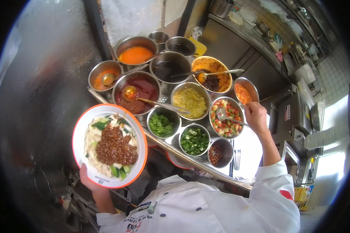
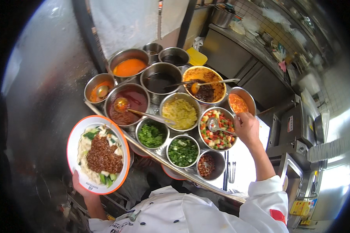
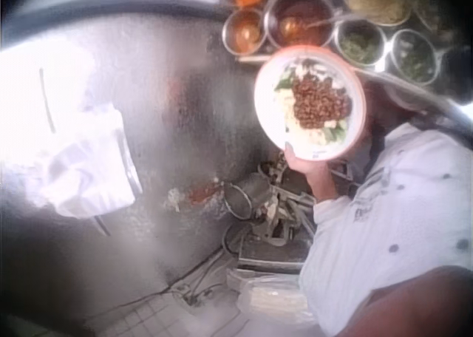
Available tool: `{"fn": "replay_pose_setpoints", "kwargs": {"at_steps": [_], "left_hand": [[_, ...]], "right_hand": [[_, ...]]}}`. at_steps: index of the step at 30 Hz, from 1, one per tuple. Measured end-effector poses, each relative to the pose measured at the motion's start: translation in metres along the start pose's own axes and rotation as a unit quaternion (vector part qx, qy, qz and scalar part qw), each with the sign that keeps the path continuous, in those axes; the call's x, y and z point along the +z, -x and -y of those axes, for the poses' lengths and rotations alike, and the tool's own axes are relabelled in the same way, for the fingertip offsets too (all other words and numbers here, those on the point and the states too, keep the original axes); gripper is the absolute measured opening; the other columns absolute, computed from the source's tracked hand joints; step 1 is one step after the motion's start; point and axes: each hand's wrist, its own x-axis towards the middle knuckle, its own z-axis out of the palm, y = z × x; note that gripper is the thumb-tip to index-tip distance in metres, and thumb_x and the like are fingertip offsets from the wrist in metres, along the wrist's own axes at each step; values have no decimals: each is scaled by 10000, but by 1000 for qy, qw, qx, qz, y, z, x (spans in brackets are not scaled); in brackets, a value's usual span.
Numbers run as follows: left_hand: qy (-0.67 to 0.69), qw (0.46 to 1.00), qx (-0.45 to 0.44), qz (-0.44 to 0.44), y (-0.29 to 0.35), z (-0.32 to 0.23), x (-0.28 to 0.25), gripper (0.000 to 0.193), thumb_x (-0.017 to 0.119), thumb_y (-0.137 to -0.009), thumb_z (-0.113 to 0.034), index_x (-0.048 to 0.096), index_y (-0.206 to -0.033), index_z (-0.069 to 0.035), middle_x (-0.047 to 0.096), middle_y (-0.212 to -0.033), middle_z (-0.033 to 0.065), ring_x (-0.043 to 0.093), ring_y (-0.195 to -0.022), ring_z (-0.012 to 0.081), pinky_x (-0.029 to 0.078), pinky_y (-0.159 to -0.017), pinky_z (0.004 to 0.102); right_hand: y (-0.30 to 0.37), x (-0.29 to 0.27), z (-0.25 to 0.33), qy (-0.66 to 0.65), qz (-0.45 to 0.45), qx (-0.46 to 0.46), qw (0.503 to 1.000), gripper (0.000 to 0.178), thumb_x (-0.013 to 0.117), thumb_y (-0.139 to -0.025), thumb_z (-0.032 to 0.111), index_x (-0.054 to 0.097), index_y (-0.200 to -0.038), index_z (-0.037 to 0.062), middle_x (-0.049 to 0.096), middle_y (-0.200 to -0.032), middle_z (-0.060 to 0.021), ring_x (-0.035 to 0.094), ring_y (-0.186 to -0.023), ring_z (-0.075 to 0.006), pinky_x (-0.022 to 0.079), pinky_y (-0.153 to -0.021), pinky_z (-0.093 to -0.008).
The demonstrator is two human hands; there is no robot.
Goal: The person scoops cooked noodles and vegetables from a large pot into a bowl, then adds multiple sauces and toppings from a condiment station. The person hands the finished bowl to a customer and returns to the cooking area.
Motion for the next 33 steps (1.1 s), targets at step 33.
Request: {"fn": "replay_pose_setpoints", "kwargs": {"at_steps": [33], "left_hand": [[-25, 992, -95, 75, 53, 136, 116, 610, 442, -840, -265, 312, -1354, 37, 411, -1354, 201, 435, -1227, 313, 332, -1039, 405]], "right_hand": [[89, -21, -37, -402, 118, -8, 908, 189, 455, -902, 6, 569, -1026, -81, 632, -774, -151, 655, -668, -208, 533, -606, -300]]}}
